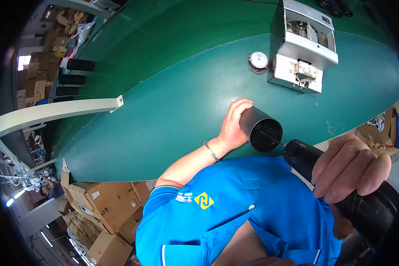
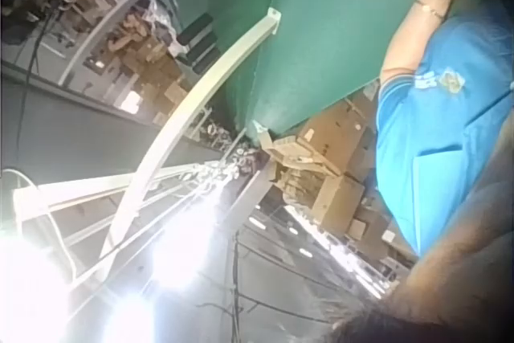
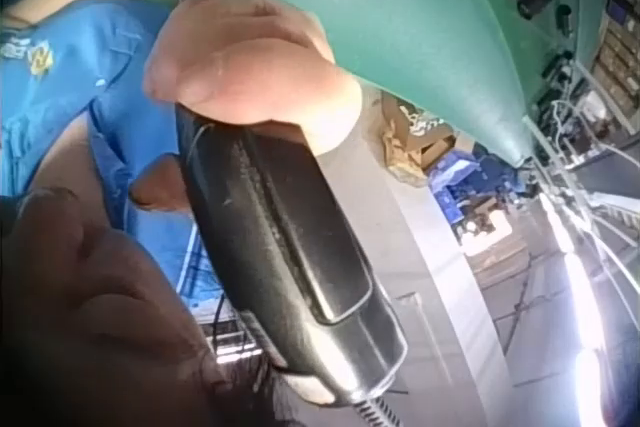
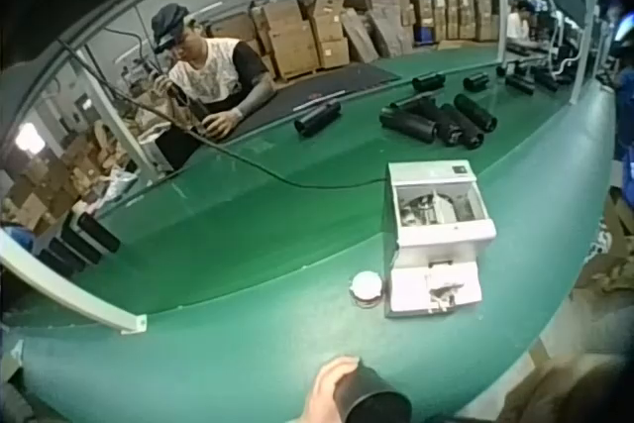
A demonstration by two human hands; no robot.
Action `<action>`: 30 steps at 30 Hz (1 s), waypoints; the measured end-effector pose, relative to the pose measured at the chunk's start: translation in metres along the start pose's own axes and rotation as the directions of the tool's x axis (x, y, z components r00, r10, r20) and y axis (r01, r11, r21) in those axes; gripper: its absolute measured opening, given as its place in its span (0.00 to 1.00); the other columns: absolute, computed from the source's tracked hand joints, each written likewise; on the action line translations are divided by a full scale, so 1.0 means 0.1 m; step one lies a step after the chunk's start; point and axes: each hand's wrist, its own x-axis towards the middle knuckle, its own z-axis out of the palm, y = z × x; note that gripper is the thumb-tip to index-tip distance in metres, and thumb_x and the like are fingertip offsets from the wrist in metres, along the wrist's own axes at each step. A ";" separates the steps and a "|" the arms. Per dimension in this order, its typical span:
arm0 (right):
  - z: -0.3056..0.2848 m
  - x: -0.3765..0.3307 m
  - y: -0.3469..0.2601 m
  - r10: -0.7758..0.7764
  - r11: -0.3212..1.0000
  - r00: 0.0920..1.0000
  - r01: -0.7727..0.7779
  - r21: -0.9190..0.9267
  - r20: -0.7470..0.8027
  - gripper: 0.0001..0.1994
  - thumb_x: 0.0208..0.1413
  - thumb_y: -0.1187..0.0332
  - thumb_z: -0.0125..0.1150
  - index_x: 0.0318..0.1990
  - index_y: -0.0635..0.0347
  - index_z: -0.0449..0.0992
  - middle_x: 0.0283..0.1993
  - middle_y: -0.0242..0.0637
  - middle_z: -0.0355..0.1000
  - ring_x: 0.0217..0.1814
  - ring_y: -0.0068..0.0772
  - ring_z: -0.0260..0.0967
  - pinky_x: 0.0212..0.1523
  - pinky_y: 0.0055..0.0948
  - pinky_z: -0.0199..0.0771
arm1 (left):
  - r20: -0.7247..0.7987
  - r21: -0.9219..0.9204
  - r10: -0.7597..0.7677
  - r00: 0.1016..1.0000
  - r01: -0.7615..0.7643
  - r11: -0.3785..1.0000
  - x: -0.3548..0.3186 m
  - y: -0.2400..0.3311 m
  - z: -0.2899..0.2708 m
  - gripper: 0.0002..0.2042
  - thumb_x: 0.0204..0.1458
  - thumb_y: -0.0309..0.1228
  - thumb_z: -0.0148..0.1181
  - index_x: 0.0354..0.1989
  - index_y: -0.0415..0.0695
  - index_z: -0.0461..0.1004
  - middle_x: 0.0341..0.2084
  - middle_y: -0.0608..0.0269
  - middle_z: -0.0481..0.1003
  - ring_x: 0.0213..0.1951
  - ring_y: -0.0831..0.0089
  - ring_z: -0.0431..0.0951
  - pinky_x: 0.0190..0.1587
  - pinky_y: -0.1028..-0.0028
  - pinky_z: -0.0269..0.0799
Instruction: Using an electric screwdriver to assemble cylindrical components on a factory line.
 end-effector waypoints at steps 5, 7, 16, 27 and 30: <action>0.06 0.02 0.08 -0.024 0.999 1.000 0.024 0.045 0.009 0.30 0.35 0.61 0.70 0.44 0.54 0.58 0.29 0.34 0.70 0.28 0.29 0.71 0.27 0.20 0.72 | -0.005 -0.001 0.016 1.000 -0.016 1.000 0.03 0.00 -0.01 0.29 0.29 0.17 0.62 0.45 0.40 0.59 0.42 0.55 0.64 0.43 0.61 0.66 0.46 0.70 0.65; 0.10 0.07 0.08 0.001 0.998 1.000 0.000 0.070 -0.012 0.29 0.36 0.62 0.69 0.44 0.55 0.58 0.29 0.35 0.70 0.28 0.29 0.71 0.27 0.20 0.72 | -0.012 -0.001 0.014 1.000 -0.014 1.000 0.03 0.00 -0.02 0.30 0.28 0.17 0.63 0.45 0.40 0.59 0.42 0.55 0.64 0.42 0.61 0.66 0.46 0.70 0.65; 0.09 0.14 -0.10 -0.329 0.930 0.868 0.366 0.032 -0.372 0.31 0.30 0.69 0.71 0.44 0.60 0.60 0.23 0.33 0.68 0.19 0.27 0.65 0.20 0.18 0.67 | 0.087 0.110 -0.139 0.986 0.129 0.985 0.14 -0.02 -0.27 0.31 0.29 0.25 0.66 0.47 0.40 0.60 0.43 0.56 0.64 0.42 0.63 0.67 0.46 0.71 0.65; -0.09 -0.18 0.43 -0.001 0.984 0.757 0.117 0.135 -0.653 0.27 0.42 0.71 0.59 0.50 0.67 0.56 0.26 0.39 0.68 0.21 0.27 0.64 0.23 0.20 0.66 | 0.117 -0.074 -0.735 0.667 0.744 0.664 1.67 -0.69 -1.21 0.30 0.40 0.40 0.59 0.48 0.32 0.60 0.42 0.44 0.66 0.42 0.62 0.70 0.45 0.71 0.67; -0.02 -0.07 0.64 0.025 0.998 0.774 0.022 0.066 -0.632 0.26 0.42 0.71 0.59 0.50 0.67 0.56 0.24 0.38 0.67 0.21 0.27 0.64 0.23 0.19 0.66 | -0.282 -0.089 -0.592 0.755 0.594 0.800 2.10 -1.12 -0.96 0.36 0.43 0.46 0.56 0.53 0.29 0.55 0.48 0.40 0.62 0.47 0.55 0.67 0.50 0.68 0.64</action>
